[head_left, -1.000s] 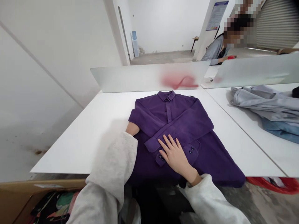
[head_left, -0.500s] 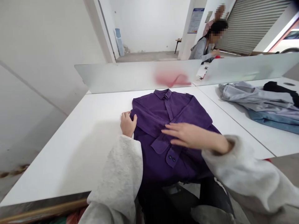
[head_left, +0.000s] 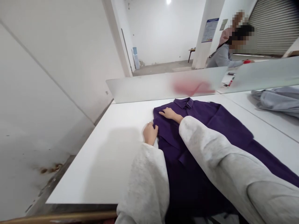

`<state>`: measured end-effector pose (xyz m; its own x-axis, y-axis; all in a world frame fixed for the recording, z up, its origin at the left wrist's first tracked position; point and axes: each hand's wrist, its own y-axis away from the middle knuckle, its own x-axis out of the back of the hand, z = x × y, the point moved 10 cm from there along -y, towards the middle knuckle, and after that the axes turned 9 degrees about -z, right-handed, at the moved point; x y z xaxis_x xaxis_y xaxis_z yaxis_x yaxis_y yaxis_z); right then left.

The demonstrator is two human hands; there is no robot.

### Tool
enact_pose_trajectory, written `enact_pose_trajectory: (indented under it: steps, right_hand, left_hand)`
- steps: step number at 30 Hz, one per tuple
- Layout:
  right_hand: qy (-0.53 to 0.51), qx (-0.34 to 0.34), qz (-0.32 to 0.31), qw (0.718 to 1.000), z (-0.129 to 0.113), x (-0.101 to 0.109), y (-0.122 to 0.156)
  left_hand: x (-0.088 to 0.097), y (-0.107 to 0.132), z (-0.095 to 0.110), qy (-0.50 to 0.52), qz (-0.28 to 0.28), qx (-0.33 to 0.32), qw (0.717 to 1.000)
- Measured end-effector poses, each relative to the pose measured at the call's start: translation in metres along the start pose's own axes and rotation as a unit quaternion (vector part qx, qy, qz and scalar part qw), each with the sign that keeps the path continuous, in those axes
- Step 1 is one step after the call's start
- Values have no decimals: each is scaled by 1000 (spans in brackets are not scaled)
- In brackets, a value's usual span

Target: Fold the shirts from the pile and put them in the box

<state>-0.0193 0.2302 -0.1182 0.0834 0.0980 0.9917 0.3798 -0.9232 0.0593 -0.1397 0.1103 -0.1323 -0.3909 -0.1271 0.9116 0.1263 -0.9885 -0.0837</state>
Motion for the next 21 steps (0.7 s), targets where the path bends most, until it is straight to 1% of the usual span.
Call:
enact_pose_trajectory:
  steps: [2,4,6,9,13,14,15,17,19,20,21]
  right_hand:
    - [-16,15,-5,1000,-8,-10,-16]
    - [-30,29,-10,999,-15,-16,-31]
    - [-41,33,-12,999,-20,-16,-45]
    - [-53,16,3,998,-18,-13,-60]
    - [-55,-9,23,998,-15,-19,-63]
    - [-53,-12,29,998,-16,-22,-61]
    - [-50,-12,36,998,-18,-24,-58]
    - [-42,-4,53,998,-24,-25,-52]
    - [-30,9,81,996,-29,-21,-46]
    - [-24,15,101,994,-32,-15,-44]
    - [-18,22,122,992,-34,-9,-43]
  left_hand:
    - [-1,-1,0,0,-6,-2,1000]
    - [-3,-1,0,1,-12,-3,1000]
    - [-5,0,0,3,-20,-5,1000]
    - [-11,1,3,4,-37,-17,999]
    - [-15,1,2,13,-58,-19,998]
    - [-13,1,2,14,-53,-19,998]
    - [-9,2,4,13,-34,-24,999]
    - [7,7,16,1,37,-65,997]
    - [18,17,38,-18,100,-146,984]
    - [17,23,51,-29,110,-192,975]
    - [13,28,62,-40,104,-236,965]
